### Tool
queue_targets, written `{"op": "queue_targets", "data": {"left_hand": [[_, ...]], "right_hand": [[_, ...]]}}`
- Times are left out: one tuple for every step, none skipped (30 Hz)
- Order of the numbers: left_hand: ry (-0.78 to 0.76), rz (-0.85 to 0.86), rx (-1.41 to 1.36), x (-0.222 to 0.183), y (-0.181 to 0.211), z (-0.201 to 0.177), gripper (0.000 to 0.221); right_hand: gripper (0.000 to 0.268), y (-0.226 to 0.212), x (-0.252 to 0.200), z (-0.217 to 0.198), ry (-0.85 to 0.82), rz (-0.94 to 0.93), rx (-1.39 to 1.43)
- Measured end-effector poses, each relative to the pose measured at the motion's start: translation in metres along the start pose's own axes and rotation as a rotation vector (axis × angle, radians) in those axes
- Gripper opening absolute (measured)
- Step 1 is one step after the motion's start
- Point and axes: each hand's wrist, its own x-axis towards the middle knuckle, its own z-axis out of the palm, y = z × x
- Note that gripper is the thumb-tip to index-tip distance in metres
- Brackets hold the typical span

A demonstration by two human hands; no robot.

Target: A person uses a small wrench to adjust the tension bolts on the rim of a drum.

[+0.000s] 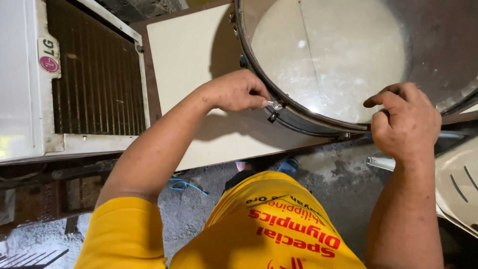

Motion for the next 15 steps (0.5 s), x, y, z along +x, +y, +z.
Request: {"op": "queue_targets", "data": {"left_hand": [[0.002,-0.003,0.000,0.002,-0.005,0.008,0.024],[0.071,0.016,0.009,0.003,-0.010,0.016,0.023],[0.140,0.035,0.018,0.004,-0.015,0.024,0.023],[0.142,0.031,0.018,0.000,-0.013,0.043,0.023],[0.239,-0.088,-0.142,-0.004,-0.012,0.063,0.018],[0.336,-0.206,-0.302,-0.007,-0.010,0.082,0.017],[0.337,-0.206,-0.300,-0.009,0.004,0.096,0.017],[0.352,-0.301,-0.871,-0.010,0.018,0.111,0.013],[0.354,-0.397,-1.447,-0.014,0.032,0.128,0.012],[0.358,-0.405,-1.448,-0.014,0.055,0.129,0.012],[0.365,-0.408,-1.637,-0.013,0.078,0.128,0.014],[0.370,-0.407,-1.826,-0.012,0.101,0.127,0.024],[0.375,-0.407,-1.822,-0.006,0.101,0.141,0.024],[0.326,-0.307,-1.873,0.000,0.102,0.155,0.013],[0.271,-0.211,-1.927,0.007,0.103,0.172,0.006]], "right_hand": [[0.039,-0.001,0.001,-0.001,0.001,-0.003,0.002],[0.039,-0.001,0.001,-0.002,-0.015,0.003,0.011],[0.040,-0.002,0.002,-0.004,-0.031,0.008,0.019],[0.040,-0.001,0.001,-0.002,-0.030,0.005,0.021],[0.040,0.001,0.000,0.000,-0.008,-0.003,0.013],[0.040,0.002,-0.001,0.003,0.015,-0.011,0.004],[0.040,0.002,0.001,0.001,0.016,-0.011,0.005],[0.040,0.002,0.002,-0.001,0.003,-0.006,-0.010],[0.039,0.000,0.001,-0.001,-0.017,-0.005,-0.020],[0.039,0.000,-0.001,-0.002,-0.022,-0.008,-0.014],[0.039,0.000,0.000,-0.003,-0.018,-0.007,0.012],[0.038,-0.001,0.000,-0.004,-0.014,-0.007,0.039],[0.038,-0.002,0.001,-0.005,-0.011,-0.008,0.043],[0.038,-0.002,0.002,-0.005,-0.018,-0.004,0.030],[0.038,-0.001,0.000,-0.006,-0.033,0.000,0.015]]}}
